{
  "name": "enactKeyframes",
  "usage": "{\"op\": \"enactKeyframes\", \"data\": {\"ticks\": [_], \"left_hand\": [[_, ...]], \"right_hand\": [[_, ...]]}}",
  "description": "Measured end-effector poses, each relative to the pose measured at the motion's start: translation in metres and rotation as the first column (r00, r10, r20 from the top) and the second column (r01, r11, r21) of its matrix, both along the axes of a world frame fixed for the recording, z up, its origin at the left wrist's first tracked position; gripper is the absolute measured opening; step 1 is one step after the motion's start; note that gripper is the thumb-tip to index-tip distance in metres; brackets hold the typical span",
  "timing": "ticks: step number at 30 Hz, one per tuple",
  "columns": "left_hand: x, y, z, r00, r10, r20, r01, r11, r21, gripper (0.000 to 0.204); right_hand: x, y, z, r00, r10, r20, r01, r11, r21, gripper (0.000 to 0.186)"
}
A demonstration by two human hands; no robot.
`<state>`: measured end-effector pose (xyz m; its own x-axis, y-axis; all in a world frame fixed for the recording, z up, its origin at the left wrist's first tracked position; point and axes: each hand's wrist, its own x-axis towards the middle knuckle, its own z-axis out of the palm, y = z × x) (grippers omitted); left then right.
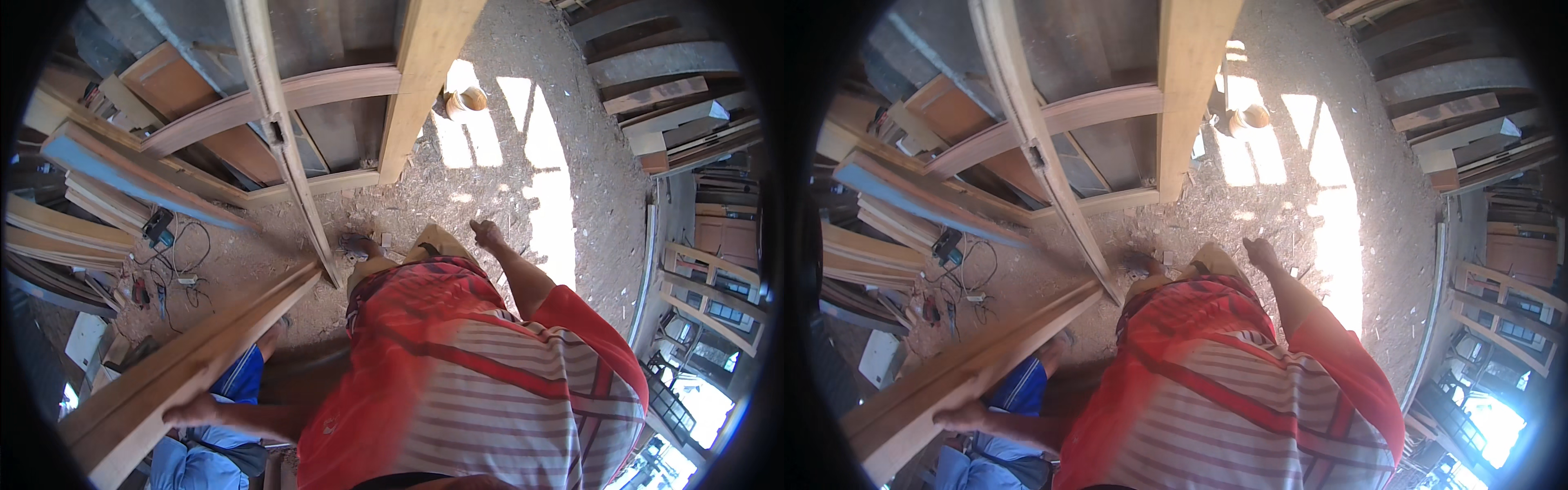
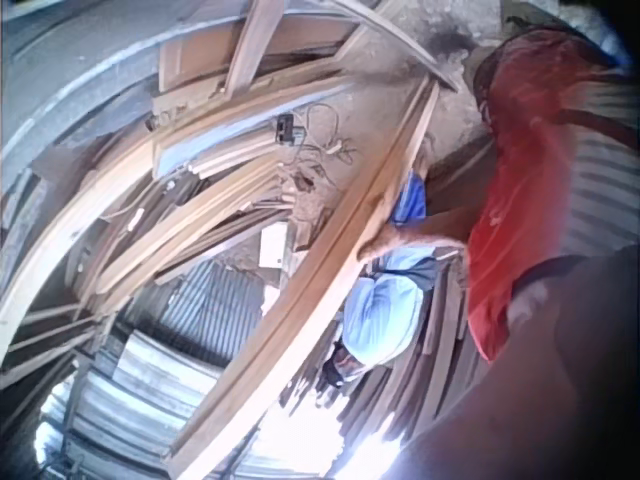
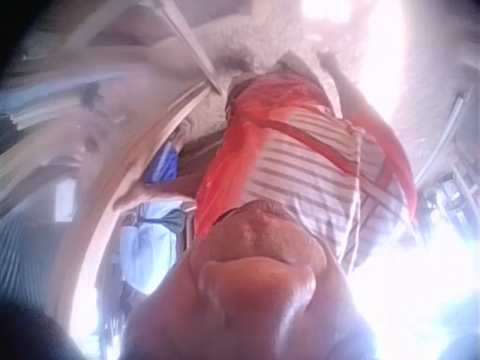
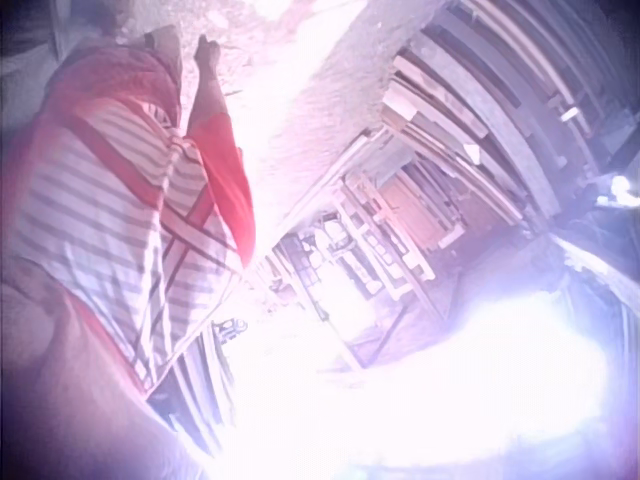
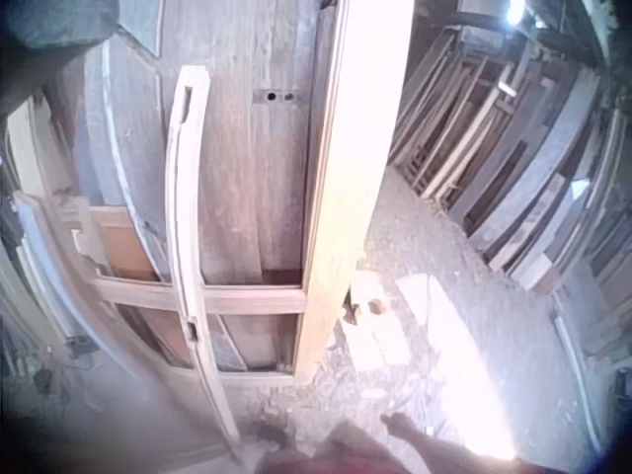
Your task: The person uses a woodworking machine to process a wooden board, turning a handwheel to adjust the machine and pulling a lever to engage the cutter. The person then carries the processed board to another area and places it onto a stack of similar wooden components.
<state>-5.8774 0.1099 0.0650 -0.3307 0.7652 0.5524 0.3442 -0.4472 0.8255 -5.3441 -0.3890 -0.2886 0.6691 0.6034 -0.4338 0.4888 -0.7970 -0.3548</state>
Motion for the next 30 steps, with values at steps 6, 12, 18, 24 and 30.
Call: {"op": "enactKeyframes", "data": {"ticks": [6,12,18,24,30], "left_hand": [[0.075,-0.101,0.12,0.993,-0.071,0.091,0.064,0.995,0.071,0.086],[0.152,-0.174,0.118,0.922,-0.386,-0.024,0.385,0.922,-0.023,0.086],[0.284,-0.208,0.034,0.462,-0.878,-0.125,0.728,0.456,-0.511,0.087],[0.484,-0.331,0.026,0.295,-0.929,0.223,0.882,0.175,-0.437,0.098],[0.609,-0.389,0.051,-0.097,-0.994,0.051,0.923,-0.109,-0.369,0.082]], "right_hand": [[0.006,-0.084,0.005,0.908,-0.363,-0.208,0.391,0.913,0.115,0.06],[0.033,-0.062,0.091,0.839,-0.215,-0.499,0.441,0.806,0.395,0.056],[0.049,-0.05,0.265,0.769,0.201,-0.607,0.332,0.686,0.647,0.076],[0.056,-0.05,0.304,0.897,0.359,-0.256,0.101,0.398,0.912,0.1],[0.113,-0.063,0.317,0.848,0.253,-0.465,0.376,0.331,0.865,0.092]]}}
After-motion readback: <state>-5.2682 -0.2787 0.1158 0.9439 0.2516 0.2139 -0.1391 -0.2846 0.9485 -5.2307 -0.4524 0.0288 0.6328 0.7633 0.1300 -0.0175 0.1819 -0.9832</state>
